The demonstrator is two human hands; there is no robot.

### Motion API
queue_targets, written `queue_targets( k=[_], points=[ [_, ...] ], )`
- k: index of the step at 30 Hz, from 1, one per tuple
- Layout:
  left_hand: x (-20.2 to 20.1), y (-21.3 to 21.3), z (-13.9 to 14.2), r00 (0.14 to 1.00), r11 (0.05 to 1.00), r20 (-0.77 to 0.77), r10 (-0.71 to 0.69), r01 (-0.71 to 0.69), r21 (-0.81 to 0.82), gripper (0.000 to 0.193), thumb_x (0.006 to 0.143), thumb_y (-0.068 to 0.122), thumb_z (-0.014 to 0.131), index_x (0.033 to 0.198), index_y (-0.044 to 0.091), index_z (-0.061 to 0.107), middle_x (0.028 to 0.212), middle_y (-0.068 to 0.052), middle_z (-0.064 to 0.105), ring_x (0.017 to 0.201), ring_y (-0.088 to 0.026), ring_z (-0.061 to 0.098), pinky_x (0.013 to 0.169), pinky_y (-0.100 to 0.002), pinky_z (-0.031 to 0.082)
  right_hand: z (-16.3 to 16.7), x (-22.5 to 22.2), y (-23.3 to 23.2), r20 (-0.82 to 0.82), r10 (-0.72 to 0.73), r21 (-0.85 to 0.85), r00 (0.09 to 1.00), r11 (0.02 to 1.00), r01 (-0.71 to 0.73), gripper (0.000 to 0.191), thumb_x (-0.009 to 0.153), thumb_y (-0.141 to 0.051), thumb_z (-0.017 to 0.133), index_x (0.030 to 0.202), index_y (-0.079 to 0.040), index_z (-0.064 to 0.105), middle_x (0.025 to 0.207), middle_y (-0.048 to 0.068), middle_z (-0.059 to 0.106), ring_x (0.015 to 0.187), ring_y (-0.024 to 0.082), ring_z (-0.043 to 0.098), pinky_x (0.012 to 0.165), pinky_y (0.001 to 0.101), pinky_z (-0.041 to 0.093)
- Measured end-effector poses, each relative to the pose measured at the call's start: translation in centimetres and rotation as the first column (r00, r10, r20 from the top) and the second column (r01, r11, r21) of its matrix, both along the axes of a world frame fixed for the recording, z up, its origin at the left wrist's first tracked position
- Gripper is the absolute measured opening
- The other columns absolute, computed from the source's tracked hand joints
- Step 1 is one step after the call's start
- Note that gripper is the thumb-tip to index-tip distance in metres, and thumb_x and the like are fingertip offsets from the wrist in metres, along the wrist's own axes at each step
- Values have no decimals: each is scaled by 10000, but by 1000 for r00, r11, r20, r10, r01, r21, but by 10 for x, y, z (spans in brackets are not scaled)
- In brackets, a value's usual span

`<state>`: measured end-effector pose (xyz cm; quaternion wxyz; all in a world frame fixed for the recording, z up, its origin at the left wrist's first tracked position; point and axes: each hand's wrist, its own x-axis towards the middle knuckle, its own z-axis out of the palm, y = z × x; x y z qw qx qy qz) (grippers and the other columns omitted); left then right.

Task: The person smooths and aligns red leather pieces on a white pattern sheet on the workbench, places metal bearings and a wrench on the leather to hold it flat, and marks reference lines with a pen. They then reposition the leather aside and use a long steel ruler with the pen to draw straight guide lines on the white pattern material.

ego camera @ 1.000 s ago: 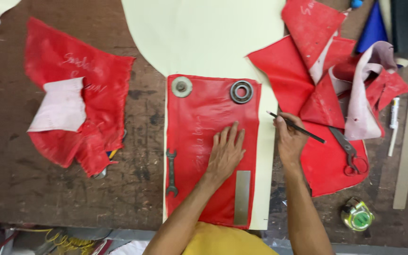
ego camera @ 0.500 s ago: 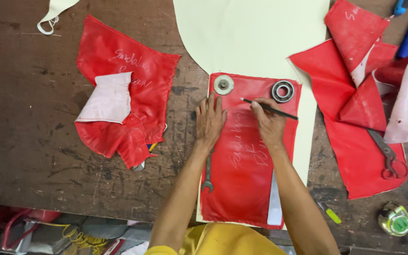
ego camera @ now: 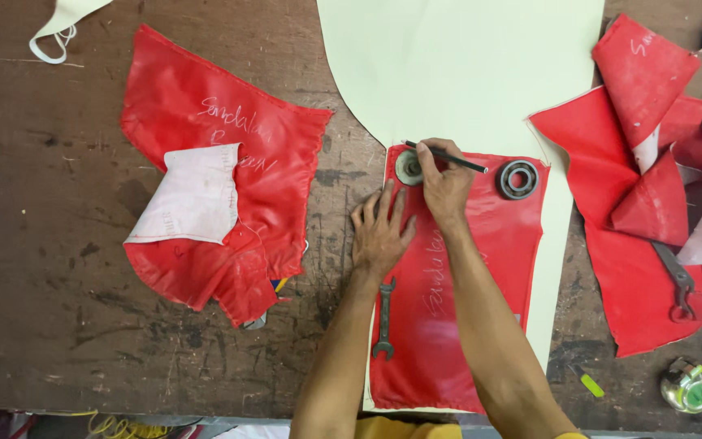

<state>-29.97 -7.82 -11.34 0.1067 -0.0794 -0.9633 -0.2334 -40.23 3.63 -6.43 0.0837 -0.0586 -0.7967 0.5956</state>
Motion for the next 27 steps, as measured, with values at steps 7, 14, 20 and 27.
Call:
queue_targets(
  k=[7,14,20,27],
  points=[
    [-16,-9,-6,1000,1000,21,8,-8,-15,565,985,399,628,1434,62,571,1579,-147,422,1331,-319,460,1076,-550,371,-21,-13,-8,19,-58,63,998,996,57,133,1008,-144,724,1033,-14,713,868,16,715,783,67,630,704,234,524],
    [-22,-12,-15,995,1000,98,-15,17,-23,588,1002,427,596,1468,72,538,1585,-150,397,1346,-316,434,1085,-555,349,-27,-20,-12,26,-68,51,997,996,67,121,1024,-134,712,1043,-15,705,875,1,711,798,54,625,707,224,515],
    [-26,-13,-19,990,999,141,-21,26,-35,592,1003,437,578,1468,76,521,1595,-147,377,1353,-313,421,1082,-559,339,-28,-26,-14,71,-81,61,994,995,77,120,1017,-133,718,1029,-14,709,861,1,710,783,53,620,695,227,518],
    [-26,-15,-17,995,999,102,-10,14,-39,564,1026,420,584,1472,79,532,1594,-146,393,1361,-312,412,1099,-550,337,-30,-26,-18,70,-54,42,996,998,51,104,1013,-122,713,1033,-20,716,870,0,718,785,49,636,696,223,529]
  ],
)
